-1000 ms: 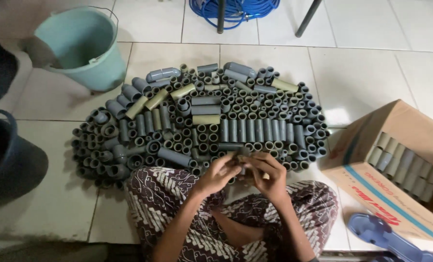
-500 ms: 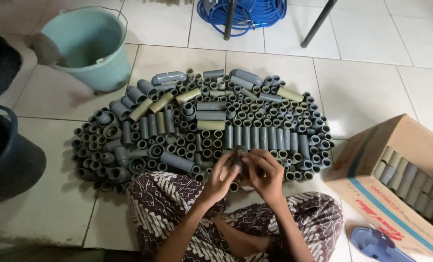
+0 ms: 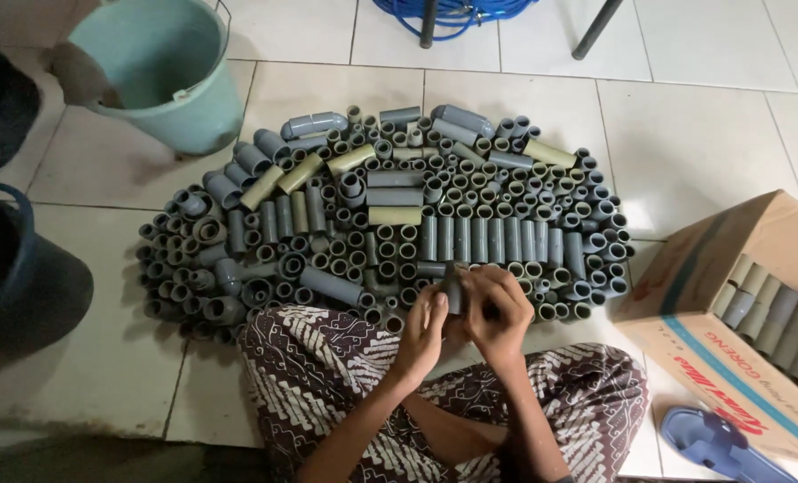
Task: Sorting and packing short PVC pipe segments from a pile on the floor into a cardboard box.
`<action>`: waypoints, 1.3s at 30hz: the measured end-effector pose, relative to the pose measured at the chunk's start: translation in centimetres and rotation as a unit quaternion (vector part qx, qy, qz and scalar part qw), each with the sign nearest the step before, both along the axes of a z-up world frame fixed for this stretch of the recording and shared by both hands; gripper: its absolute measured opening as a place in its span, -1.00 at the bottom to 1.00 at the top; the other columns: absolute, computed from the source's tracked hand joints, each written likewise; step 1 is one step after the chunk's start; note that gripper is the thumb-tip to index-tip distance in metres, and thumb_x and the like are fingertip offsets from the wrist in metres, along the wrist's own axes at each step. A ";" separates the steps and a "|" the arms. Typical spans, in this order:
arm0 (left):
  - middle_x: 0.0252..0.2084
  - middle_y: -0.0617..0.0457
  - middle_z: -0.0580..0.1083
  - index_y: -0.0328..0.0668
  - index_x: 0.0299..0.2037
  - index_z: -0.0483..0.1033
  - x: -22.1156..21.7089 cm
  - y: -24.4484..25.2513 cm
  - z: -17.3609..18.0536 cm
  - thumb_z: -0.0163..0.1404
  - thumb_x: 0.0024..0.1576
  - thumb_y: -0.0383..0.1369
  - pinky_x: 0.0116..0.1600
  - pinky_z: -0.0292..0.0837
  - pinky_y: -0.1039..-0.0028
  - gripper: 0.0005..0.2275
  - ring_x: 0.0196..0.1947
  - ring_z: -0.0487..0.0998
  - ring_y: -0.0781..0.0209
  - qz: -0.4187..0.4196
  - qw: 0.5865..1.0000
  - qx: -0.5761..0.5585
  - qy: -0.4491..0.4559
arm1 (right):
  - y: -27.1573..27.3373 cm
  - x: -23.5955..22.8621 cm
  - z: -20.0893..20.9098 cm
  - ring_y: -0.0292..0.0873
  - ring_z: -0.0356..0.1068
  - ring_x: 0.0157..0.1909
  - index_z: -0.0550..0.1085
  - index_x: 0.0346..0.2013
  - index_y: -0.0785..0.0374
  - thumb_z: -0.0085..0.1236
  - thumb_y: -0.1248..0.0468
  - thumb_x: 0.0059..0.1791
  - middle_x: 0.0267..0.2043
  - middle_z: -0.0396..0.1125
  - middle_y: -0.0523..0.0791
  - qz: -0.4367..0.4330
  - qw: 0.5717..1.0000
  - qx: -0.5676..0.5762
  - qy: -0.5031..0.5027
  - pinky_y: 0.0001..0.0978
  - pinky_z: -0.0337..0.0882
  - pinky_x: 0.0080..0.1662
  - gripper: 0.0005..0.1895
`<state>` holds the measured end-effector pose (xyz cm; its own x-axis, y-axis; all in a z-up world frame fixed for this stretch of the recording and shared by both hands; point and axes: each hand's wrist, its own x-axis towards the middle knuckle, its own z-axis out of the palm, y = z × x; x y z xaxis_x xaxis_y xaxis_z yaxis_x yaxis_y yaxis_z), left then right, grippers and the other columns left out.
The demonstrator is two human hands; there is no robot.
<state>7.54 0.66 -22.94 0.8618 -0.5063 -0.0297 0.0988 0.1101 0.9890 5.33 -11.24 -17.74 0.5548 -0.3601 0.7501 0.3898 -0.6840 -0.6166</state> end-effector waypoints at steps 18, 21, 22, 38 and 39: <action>-0.09 -0.12 0.56 -0.25 0.33 0.38 4.3 -2.3 5.2 0.12 0.12 -0.54 0.12 0.55 0.27 -0.49 -0.10 0.62 0.18 -0.075 0.995 -0.058 -0.035 | -2.7 -1.7 0.7 -0.11 0.37 -0.39 0.66 -0.36 0.35 0.35 0.45 -0.07 -0.38 0.39 -0.01 -0.011 0.996 0.088 -0.017 -0.26 0.42 -0.26 -0.98; -0.13 -0.16 0.59 -0.32 0.22 0.48 4.3 -4.2 5.2 0.13 0.20 -0.37 -0.10 0.59 0.36 -0.62 -0.17 0.65 0.17 -0.095 0.978 -0.046 -0.179 | -5.8 -1.9 -3.4 -0.10 0.40 -0.29 0.65 -0.30 0.38 0.35 0.45 -0.05 -0.30 0.41 0.04 -0.030 0.993 0.104 -0.045 -0.24 0.43 -0.18 -0.95; -0.13 -0.16 0.59 -0.32 0.22 0.48 4.2 -4.0 5.9 0.13 0.20 -0.37 -0.10 0.59 0.36 -0.62 -0.17 0.65 0.17 -0.094 0.979 -0.046 -0.173 | -5.5 -2.2 -2.0 -0.10 0.40 -0.29 0.65 -0.30 0.38 0.35 0.45 -0.05 -0.30 0.41 0.04 -0.030 0.993 0.105 -0.039 -0.24 0.43 -0.18 -0.95; -0.17 -0.25 0.58 -0.49 0.13 0.49 2.3 -2.7 3.3 0.22 0.11 -0.38 -0.03 0.62 0.33 -0.58 -0.15 0.65 0.08 -0.062 0.990 -0.122 0.010 | -4.2 -2.2 -1.9 -0.09 0.39 -0.36 0.64 -0.36 0.42 0.36 0.48 -0.07 -0.36 0.40 0.04 0.013 0.997 0.075 -0.017 -0.25 0.42 -0.22 -0.97; -0.16 -0.24 0.58 -0.50 0.12 0.49 2.3 -2.6 2.9 0.16 0.15 -0.35 -0.03 0.62 0.32 -0.60 -0.13 0.64 0.08 -0.047 0.990 -0.128 0.035 | -3.7 -2.2 -1.7 -0.10 0.39 -0.41 0.66 -0.40 0.37 0.40 0.47 -0.11 -0.40 0.41 0.02 0.036 0.997 0.068 -0.001 -0.26 0.42 -0.25 -0.97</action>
